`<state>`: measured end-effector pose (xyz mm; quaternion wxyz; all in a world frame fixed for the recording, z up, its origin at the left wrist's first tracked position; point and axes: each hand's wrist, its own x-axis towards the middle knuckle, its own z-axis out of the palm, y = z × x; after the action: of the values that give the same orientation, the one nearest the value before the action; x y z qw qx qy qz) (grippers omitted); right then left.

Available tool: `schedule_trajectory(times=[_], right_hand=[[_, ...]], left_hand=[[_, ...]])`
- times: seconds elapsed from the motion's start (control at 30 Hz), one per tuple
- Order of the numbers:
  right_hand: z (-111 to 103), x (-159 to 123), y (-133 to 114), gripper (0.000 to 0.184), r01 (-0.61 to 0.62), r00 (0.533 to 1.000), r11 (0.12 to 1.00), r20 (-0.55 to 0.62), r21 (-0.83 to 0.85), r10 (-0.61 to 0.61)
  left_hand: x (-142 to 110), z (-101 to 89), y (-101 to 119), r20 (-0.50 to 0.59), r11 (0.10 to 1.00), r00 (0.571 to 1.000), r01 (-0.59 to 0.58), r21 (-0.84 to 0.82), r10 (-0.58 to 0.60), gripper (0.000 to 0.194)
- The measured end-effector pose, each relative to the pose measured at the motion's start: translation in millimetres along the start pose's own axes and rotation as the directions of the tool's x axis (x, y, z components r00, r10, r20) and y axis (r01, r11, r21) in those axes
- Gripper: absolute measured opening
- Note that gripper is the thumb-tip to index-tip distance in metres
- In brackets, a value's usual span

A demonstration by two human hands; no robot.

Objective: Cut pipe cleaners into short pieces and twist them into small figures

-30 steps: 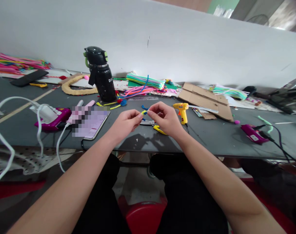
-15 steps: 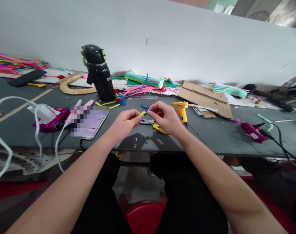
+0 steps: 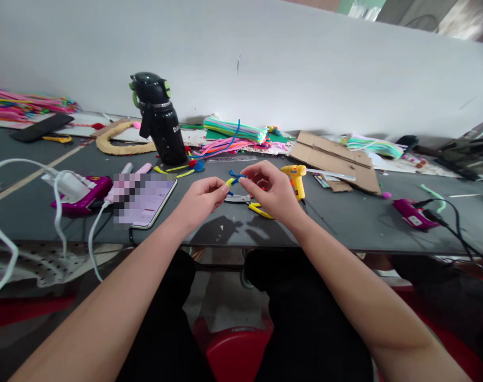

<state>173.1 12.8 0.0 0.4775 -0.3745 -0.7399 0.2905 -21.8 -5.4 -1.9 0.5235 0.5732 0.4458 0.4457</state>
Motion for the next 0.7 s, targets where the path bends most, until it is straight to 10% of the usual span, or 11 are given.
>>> schedule_trajectory(times=[0.7], right_hand=[[18, -8, -5, 0.017, 0.028, 0.993, 0.999, 0.111, 0.032, -0.031]], left_hand=[[1, -2.6, -2, -0.010, 0.983, 0.999, 0.039, -0.177, -0.042, 0.028]])
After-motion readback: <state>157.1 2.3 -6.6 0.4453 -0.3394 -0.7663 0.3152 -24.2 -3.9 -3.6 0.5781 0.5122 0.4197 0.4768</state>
